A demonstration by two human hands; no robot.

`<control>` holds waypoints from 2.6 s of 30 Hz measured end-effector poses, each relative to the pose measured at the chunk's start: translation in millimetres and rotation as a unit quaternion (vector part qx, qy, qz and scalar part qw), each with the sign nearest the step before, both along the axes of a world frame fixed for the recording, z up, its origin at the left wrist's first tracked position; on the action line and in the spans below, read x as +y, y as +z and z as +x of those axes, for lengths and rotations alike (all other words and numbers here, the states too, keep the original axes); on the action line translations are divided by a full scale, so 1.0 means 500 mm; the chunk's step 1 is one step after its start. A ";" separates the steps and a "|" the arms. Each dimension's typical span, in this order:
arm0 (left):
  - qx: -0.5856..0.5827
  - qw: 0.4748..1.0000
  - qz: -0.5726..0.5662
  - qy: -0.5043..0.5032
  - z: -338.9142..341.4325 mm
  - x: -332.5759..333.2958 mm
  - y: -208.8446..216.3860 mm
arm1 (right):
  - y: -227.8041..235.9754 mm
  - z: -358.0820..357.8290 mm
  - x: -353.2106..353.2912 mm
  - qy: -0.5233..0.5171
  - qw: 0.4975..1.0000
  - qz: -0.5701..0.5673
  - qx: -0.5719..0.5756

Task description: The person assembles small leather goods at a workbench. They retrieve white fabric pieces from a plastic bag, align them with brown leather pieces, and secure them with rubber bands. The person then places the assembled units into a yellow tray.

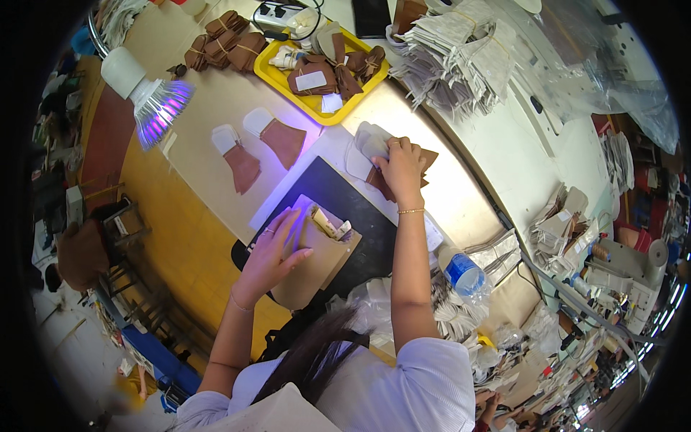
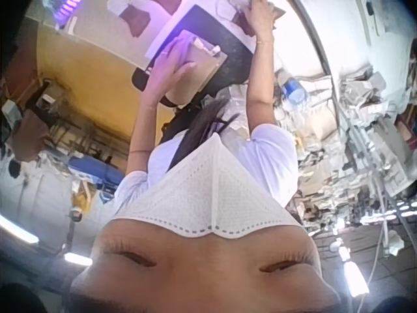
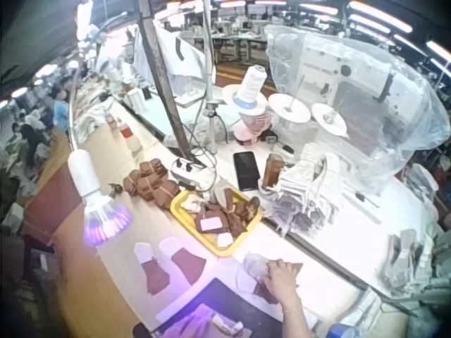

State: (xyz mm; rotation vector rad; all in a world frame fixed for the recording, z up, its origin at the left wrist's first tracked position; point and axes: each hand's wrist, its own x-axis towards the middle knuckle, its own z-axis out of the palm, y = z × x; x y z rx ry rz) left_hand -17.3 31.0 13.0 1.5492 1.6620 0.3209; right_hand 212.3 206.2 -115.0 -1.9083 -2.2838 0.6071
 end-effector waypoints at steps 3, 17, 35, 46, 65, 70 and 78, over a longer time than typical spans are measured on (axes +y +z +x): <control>0.013 1.000 0.006 0.000 -0.003 -0.005 -0.002 | 0.002 -0.008 0.007 -0.033 0.992 -0.092 0.074; 0.038 0.999 0.027 0.016 -0.017 -0.022 -0.004 | 0.101 0.072 -0.008 0.044 0.960 -0.190 0.201; -0.056 0.997 0.038 0.034 0.045 -0.048 -0.013 | 0.001 -0.049 -0.010 0.018 0.997 0.016 0.076; 0.047 0.988 0.130 0.071 0.053 -0.130 0.004 | 0.137 -0.040 -0.108 -0.111 0.940 0.096 0.309; -0.028 0.983 0.162 0.076 0.017 -0.602 0.064 | 0.374 0.133 -0.684 -0.030 0.974 0.198 -0.107; -0.090 0.984 0.156 0.006 0.017 -0.702 0.035 | 0.157 0.100 -0.756 -0.130 0.988 -0.083 -0.006; -0.680 0.565 -0.395 0.251 0.063 -0.688 -0.142 | 0.198 -0.069 -1.070 0.026 0.955 0.185 0.232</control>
